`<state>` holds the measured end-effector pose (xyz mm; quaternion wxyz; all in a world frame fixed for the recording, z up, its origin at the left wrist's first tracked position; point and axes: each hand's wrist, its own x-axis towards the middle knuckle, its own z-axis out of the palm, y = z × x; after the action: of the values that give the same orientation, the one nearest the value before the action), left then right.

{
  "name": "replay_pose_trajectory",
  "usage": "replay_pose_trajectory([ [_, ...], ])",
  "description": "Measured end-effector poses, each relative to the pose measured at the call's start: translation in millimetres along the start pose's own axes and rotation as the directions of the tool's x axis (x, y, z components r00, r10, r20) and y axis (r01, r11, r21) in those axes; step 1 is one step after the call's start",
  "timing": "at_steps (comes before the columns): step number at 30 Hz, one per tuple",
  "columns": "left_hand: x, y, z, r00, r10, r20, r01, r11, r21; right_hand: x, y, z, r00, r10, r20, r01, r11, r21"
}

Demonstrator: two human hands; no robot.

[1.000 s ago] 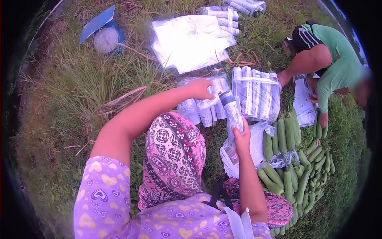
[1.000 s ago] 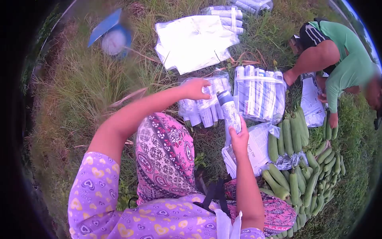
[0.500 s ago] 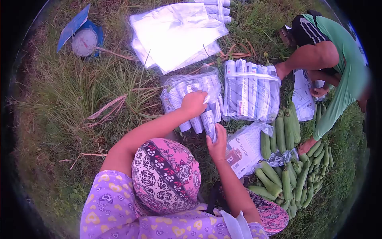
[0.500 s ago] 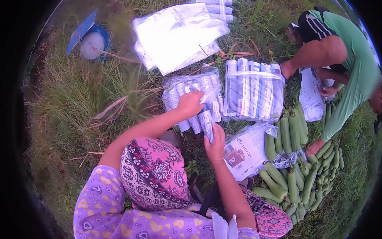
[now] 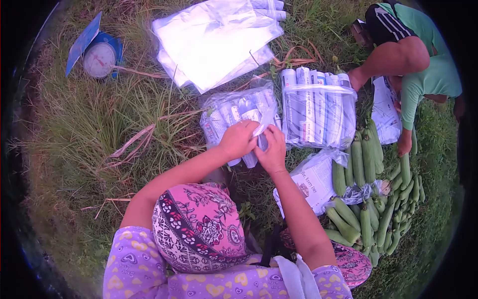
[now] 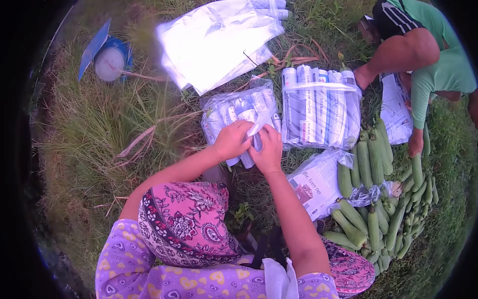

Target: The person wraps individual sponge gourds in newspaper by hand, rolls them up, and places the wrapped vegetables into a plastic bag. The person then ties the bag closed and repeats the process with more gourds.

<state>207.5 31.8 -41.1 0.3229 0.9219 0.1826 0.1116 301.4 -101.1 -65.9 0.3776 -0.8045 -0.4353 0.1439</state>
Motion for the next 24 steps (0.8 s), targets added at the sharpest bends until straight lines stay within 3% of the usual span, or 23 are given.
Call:
replay_pose_trajectory([
  [3, -18.7, -4.5, -20.5, 0.998, -0.065, -0.001, 0.065, 0.997, 0.037, 3.1, 33.1, -10.5, 0.998, -0.054, -0.019, 0.056, 0.992, 0.116],
  [6, -61.2, -20.6, -27.1, 0.96, -0.279, 0.006, 0.277, 0.955, 0.107, 19.4, 54.9, -16.3, 0.991, 0.024, -0.129, -0.012, 0.996, 0.094],
  [9, -104.7, -38.0, -15.1, 0.918, -0.396, -0.027, 0.397, 0.911, 0.113, 40.0, 60.2, -13.2, 0.985, -0.046, -0.163, 0.04, 0.998, -0.039],
  [12, -120.6, -46.5, -1.4, 0.914, -0.365, -0.177, 0.384, 0.919, 0.087, 61.9, 53.9, -8.3, 0.997, -0.046, -0.07, 0.035, 0.988, -0.153],
  [15, -115.5, -53.6, 10.0, 0.871, -0.435, -0.23, 0.461, 0.884, 0.076, 77.9, 57.3, 1.1, 0.996, -0.088, 0.001, 0.085, 0.959, -0.272],
  [18, -116.0, -64.0, 12.8, 0.885, -0.443, -0.143, 0.463, 0.87, 0.168, 89.1, 65.5, 0.7, 0.993, -0.086, 0.079, 0.109, 0.928, -0.357],
  [22, -130.2, -71.6, 11.2, 0.926, -0.361, -0.112, 0.373, 0.922, 0.105, 80.4, 76.3, -5.6, 0.989, -0.029, 0.148, 0.084, 0.921, -0.38],
  [24, -131.6, -75.1, 9.9, 0.915, -0.365, -0.17, 0.372, 0.928, 0.008, 74.1, 75.9, -8.0, 0.989, -0.063, 0.134, 0.11, 0.917, -0.382],
])
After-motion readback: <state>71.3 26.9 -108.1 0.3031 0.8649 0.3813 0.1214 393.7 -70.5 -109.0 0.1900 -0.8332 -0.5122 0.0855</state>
